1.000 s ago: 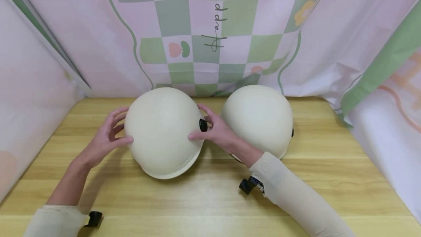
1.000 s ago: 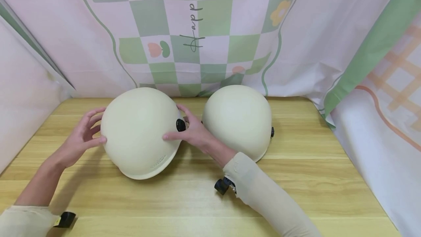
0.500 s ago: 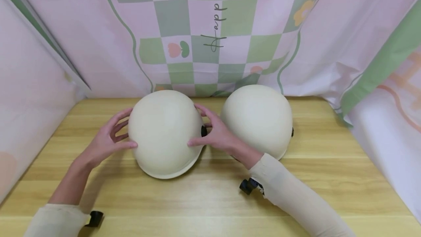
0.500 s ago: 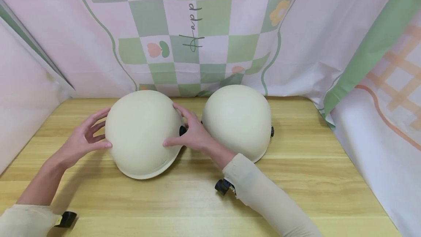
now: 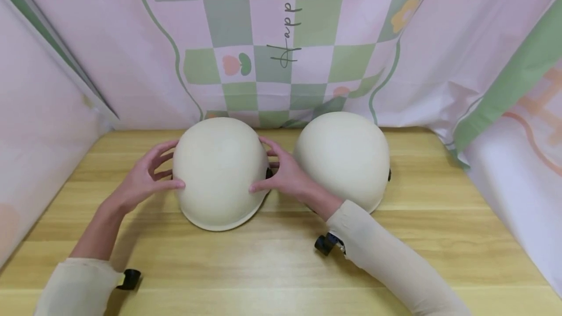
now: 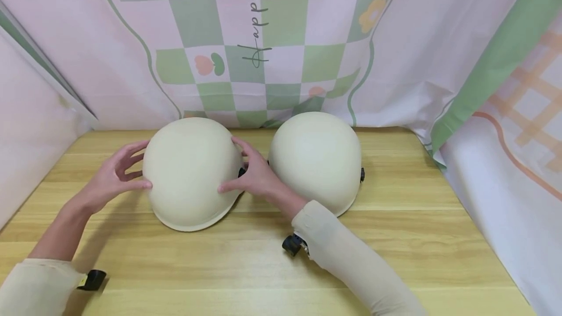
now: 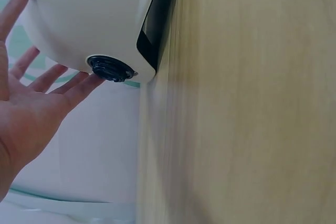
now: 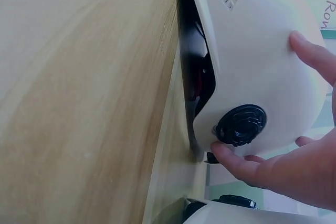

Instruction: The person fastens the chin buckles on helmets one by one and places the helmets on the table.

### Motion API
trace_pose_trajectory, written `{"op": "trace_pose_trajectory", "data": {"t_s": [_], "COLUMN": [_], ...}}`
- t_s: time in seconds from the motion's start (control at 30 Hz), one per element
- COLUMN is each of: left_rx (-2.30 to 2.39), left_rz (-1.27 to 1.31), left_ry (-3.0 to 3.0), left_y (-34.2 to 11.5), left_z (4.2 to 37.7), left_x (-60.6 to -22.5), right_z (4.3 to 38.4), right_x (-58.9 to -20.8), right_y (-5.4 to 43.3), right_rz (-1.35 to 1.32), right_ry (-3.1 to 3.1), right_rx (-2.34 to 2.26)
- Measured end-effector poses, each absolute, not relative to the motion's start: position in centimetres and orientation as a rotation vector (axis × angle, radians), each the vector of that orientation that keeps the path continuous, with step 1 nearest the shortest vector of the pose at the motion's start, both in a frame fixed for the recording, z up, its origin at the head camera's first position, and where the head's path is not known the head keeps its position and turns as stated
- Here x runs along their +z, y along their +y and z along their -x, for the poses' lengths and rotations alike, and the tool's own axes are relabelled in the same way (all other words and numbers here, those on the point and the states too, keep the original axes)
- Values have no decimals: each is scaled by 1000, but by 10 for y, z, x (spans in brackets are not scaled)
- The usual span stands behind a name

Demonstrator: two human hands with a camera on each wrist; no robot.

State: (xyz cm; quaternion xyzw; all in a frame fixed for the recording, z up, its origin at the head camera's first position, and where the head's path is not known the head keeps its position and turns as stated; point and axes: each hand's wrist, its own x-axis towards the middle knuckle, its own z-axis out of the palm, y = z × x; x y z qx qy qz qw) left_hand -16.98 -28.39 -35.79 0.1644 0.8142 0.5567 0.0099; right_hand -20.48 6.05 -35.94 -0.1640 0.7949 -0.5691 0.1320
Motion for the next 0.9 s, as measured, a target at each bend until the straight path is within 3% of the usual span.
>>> {"op": "trace_pose_trajectory", "data": {"t_s": [0.63, 0.9], "left_rx": [1662, 1864], "left_rz": [-525, -552], "left_ry": [2563, 2467], "left_y": [-289, -279], "left_z": [173, 171], "left_x": [-359, -356], "right_z": [208, 207], "right_x": [-362, -356], "right_y": [57, 62], "right_rz": [530, 541], "right_ry": [2307, 2307], "right_rx": [-1617, -1609]}}
